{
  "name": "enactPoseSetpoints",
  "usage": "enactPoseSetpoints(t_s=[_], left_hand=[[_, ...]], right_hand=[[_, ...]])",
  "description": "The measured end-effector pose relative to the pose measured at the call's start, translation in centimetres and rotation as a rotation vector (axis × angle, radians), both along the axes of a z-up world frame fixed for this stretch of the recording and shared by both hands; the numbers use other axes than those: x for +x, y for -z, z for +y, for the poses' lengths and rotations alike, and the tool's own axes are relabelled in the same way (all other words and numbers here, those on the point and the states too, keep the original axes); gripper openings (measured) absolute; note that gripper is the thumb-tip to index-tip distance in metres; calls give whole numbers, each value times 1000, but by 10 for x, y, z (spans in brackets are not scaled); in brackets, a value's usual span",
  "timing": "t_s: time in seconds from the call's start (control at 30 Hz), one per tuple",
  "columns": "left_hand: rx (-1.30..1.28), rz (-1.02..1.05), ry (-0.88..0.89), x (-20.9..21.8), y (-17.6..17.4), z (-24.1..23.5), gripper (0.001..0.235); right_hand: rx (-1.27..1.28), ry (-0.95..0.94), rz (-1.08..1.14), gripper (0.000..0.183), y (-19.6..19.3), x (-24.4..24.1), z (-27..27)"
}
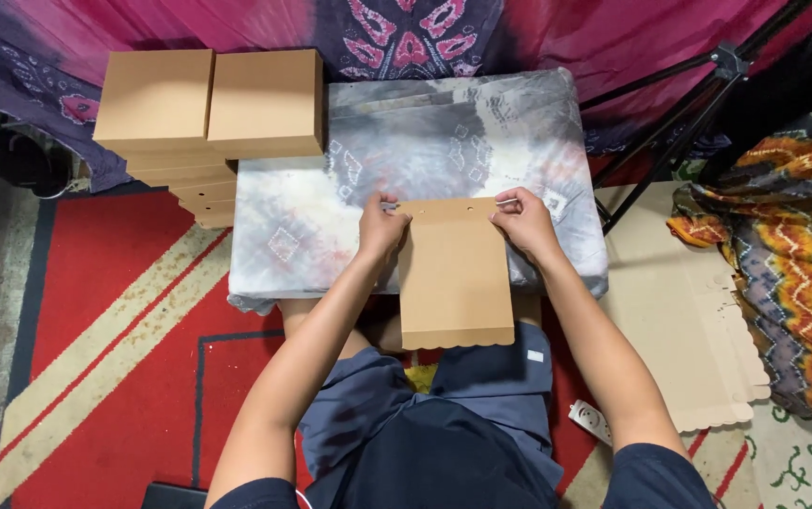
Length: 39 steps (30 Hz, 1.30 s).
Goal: The person assembles a flat cardboard box by folding and interlocking its flaps. They fold the side panels, tuck the tabs into slots, and close the top to form a finished box, then place it on a stack of similar boxes.
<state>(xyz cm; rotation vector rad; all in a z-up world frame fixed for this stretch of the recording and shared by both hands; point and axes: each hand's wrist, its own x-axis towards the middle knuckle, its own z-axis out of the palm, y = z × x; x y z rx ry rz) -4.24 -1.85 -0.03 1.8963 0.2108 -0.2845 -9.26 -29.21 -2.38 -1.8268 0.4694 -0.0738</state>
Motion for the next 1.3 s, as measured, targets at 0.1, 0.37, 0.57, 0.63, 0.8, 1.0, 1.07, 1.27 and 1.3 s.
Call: enactPoseSetpoints(t_s=[0.1, 0.37, 0.57, 0.63, 0.8, 1.0, 1.07, 1.27, 1.3], left_hand=[[75, -122, 79, -11, -15, 1, 36], [243, -335, 140, -24, -8, 3, 28], [439, -597, 237, -45, -20, 7, 24], [496, -658, 267, -51, -15, 9, 27], [673, -797, 461, -45, -12, 10, 36], [658, -706, 481, -28, -2, 7, 32], [647, -730, 473, -31, 1, 9, 33], [475, -737, 430, -27, 13, 20, 32], [476, -758, 434, -26, 17, 21, 31]], right_hand=[[-69, -13, 35, 35, -17, -12, 6], [-404, -29, -55, 24, -10, -21, 16], [-800, -98, -218, 21, -27, -48, 35], [-913, -125, -313, 21, -22, -55, 40], [-1007, -239, -485, 31, -20, -48, 38], [-1006, -302, -498, 31, -3, -39, 29], [-954, -306, -451, 33, -2, -36, 30], [-809, -300, -401, 34, 3, -34, 26], [-825, -294, -421, 33, 1, -37, 29]])
